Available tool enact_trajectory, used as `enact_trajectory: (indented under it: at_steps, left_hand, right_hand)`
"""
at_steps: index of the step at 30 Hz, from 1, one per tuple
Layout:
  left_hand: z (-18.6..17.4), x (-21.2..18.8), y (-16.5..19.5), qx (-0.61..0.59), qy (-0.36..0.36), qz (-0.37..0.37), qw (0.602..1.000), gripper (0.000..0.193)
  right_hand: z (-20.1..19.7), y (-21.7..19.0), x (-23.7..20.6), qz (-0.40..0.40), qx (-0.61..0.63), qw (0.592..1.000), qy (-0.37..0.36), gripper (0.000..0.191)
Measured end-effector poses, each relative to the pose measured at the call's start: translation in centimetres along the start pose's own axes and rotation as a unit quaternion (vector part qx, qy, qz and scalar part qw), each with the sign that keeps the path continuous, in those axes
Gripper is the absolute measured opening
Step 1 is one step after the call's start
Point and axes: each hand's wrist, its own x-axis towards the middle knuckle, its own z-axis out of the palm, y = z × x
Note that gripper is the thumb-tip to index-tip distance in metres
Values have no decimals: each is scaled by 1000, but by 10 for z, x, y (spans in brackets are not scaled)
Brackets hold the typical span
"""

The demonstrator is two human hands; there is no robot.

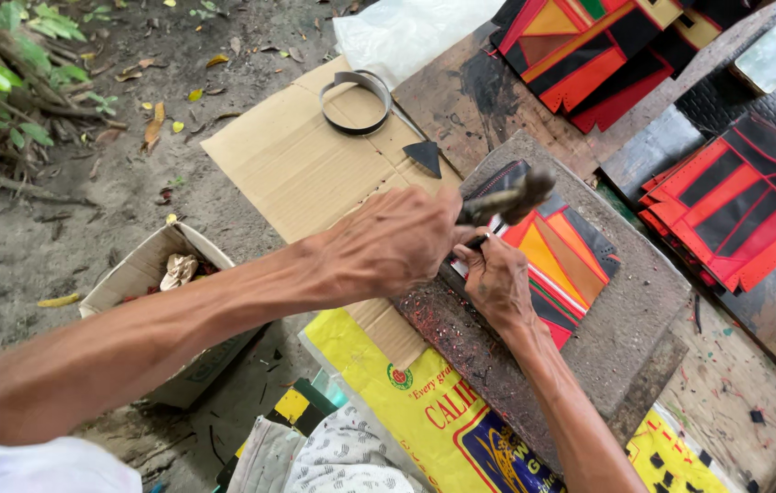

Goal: The person hammers a small fastener along the edge of a colorful patchwork bag, holding a punch with one hand and striking it with a hammer. They then place the finished bag on a stack, pick up another bag, and repeat the hammering on its edge.

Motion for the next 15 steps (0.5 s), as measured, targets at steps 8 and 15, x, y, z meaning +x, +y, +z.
enact_trajectory:
  at_steps: [8,15]
  left_hand:
    - [-2,-2,14,-154,163,130,966,31]
    - [6,-9,-21,-13,-71,-85,994,35]
  right_hand:
    - [1,7,-2,21,-99,995,-10,6]
    - [3,-8,4,42,-96,994,-10,9]
